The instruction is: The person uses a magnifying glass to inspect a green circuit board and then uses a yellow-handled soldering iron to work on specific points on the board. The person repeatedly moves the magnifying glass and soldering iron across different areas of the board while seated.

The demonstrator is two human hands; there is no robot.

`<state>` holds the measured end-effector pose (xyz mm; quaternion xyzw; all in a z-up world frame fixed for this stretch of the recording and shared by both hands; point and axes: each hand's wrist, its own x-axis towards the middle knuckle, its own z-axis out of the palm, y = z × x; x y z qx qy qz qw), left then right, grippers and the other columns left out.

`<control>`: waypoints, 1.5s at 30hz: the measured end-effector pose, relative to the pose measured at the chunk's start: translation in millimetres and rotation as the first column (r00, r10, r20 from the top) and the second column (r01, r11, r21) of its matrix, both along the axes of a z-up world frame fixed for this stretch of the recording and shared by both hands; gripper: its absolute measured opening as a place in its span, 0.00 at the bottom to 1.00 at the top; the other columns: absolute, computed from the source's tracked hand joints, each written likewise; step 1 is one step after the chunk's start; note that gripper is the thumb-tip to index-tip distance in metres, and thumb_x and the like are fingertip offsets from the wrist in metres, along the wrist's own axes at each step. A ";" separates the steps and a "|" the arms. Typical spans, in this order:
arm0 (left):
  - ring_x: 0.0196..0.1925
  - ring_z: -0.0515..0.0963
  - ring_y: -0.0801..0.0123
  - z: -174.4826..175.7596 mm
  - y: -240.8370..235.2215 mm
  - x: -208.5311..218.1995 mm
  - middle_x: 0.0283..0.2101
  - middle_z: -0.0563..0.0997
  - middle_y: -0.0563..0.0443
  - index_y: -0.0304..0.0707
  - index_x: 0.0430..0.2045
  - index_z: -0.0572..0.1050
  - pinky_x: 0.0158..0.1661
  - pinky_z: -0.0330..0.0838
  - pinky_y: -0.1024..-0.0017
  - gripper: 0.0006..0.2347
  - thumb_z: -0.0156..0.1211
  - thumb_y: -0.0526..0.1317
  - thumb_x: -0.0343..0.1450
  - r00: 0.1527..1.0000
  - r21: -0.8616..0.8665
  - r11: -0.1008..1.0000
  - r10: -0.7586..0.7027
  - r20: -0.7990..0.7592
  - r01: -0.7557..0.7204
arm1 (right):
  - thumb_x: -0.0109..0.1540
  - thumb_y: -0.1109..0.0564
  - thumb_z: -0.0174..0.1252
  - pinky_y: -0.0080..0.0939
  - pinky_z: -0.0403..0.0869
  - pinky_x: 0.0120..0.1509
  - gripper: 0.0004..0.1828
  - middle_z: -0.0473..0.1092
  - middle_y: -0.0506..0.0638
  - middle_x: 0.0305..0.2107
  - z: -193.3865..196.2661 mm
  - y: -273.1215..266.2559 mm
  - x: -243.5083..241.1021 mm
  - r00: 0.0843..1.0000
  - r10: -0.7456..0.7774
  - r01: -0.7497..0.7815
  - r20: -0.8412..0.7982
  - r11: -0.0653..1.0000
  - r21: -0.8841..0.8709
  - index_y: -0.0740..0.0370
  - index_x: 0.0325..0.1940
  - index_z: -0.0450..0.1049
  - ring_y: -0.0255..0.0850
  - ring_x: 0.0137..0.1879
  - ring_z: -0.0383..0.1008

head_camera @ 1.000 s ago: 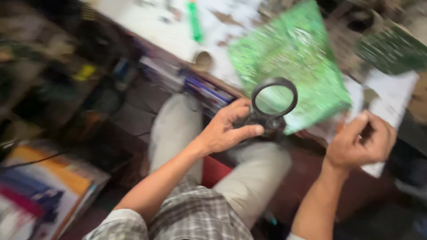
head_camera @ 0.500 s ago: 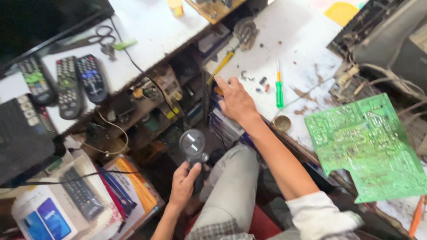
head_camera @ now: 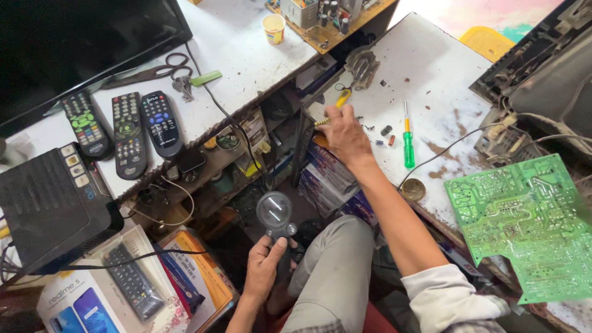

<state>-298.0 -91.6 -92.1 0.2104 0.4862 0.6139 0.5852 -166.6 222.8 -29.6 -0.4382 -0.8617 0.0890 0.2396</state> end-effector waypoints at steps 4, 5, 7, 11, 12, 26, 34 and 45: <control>0.28 0.80 0.74 -2.0 1.9 8.2 0.35 0.84 0.48 0.29 0.40 0.78 0.31 0.78 0.73 0.11 0.58 0.42 0.74 1.000 0.027 0.999 -0.017 -0.005 0.017 | 0.67 0.60 0.59 0.53 0.77 0.47 0.06 0.71 0.61 0.39 23.3 -8.9 23.5 0.981 0.006 0.038 -0.194 0.974 0.221 0.61 0.46 0.69 0.57 0.45 0.76; 0.29 0.81 0.74 -2.0 2.5 9.5 0.35 0.84 0.48 0.29 0.40 0.78 0.31 0.79 0.73 0.12 0.58 0.42 0.75 1.000 0.039 0.999 -0.020 -0.007 0.021 | 0.68 0.57 0.62 0.52 0.77 0.44 0.08 0.72 0.60 0.37 30.7 -13.2 29.3 0.971 -0.006 0.076 -0.238 0.956 0.285 0.61 0.43 0.70 0.56 0.43 0.77; 0.29 0.81 0.74 -1.1 1.6 8.6 0.35 0.85 0.48 0.29 0.39 0.78 0.31 0.79 0.72 0.11 0.58 0.42 0.75 1.000 0.033 0.999 -0.025 -0.014 0.026 | 0.67 0.57 0.64 0.45 0.75 0.35 0.09 0.72 0.56 0.31 46.6 -23.9 42.6 0.912 -0.131 0.221 -0.389 0.955 0.196 0.62 0.38 0.70 0.47 0.35 0.76; 0.30 0.80 0.76 -2.4 6.8 11.5 0.34 0.84 0.51 0.34 0.44 0.79 0.31 0.77 0.74 0.12 0.58 0.42 0.73 0.999 0.013 0.999 -0.044 -0.020 0.045 | 0.70 0.59 0.61 0.34 0.70 0.31 0.12 0.69 0.51 0.26 70.9 -61.0 83.7 0.490 -0.136 0.225 -0.861 0.974 -0.026 0.62 0.40 0.64 0.37 0.29 0.71; 0.29 0.80 0.76 -3.3 8.6 12.6 0.34 0.84 0.51 0.34 0.44 0.79 0.31 0.76 0.75 0.11 0.58 0.42 0.73 0.999 0.003 0.999 -0.044 -0.027 0.044 | 0.69 0.58 0.58 0.33 0.66 0.25 0.11 0.66 0.50 0.25 76.2 -72.7 97.9 0.307 -0.190 0.224 -0.932 0.967 -0.123 0.61 0.40 0.62 0.37 0.23 0.66; 0.27 0.81 0.74 5.8 26.0 46.5 0.37 0.83 0.49 0.31 0.42 0.77 0.32 0.77 0.74 0.10 0.58 0.40 0.75 0.982 0.033 0.982 -0.187 -0.021 0.187 | 0.70 0.63 0.59 0.32 0.73 0.38 0.06 0.74 0.56 0.31 81.9 -165.0 194.7 0.369 -0.371 0.179 -0.852 0.928 -0.327 0.69 0.49 0.71 0.36 0.32 0.73; 0.28 0.81 0.75 1.6 25.6 46.5 0.39 0.83 0.48 0.31 0.42 0.76 0.32 0.75 0.76 0.10 0.57 0.41 0.76 0.979 -0.005 0.979 -0.204 -0.020 0.204 | 0.70 0.64 0.60 0.30 0.70 0.38 0.08 0.73 0.49 0.26 69.2 -223.1 228.5 0.626 -0.511 0.469 -0.589 0.850 -0.239 0.65 0.37 0.70 0.31 0.31 0.71; 0.32 0.81 0.73 17.1 30.5 69.3 0.41 0.83 0.47 0.31 0.44 0.76 0.35 0.77 0.74 0.09 0.56 0.39 0.78 0.957 0.015 0.961 -0.274 -0.097 0.277 | 0.67 0.61 0.62 0.30 0.62 0.32 0.08 0.66 0.40 0.21 67.0 -219.2 211.3 0.645 -0.544 0.499 -0.536 0.832 -0.244 0.62 0.33 0.73 0.25 0.28 0.61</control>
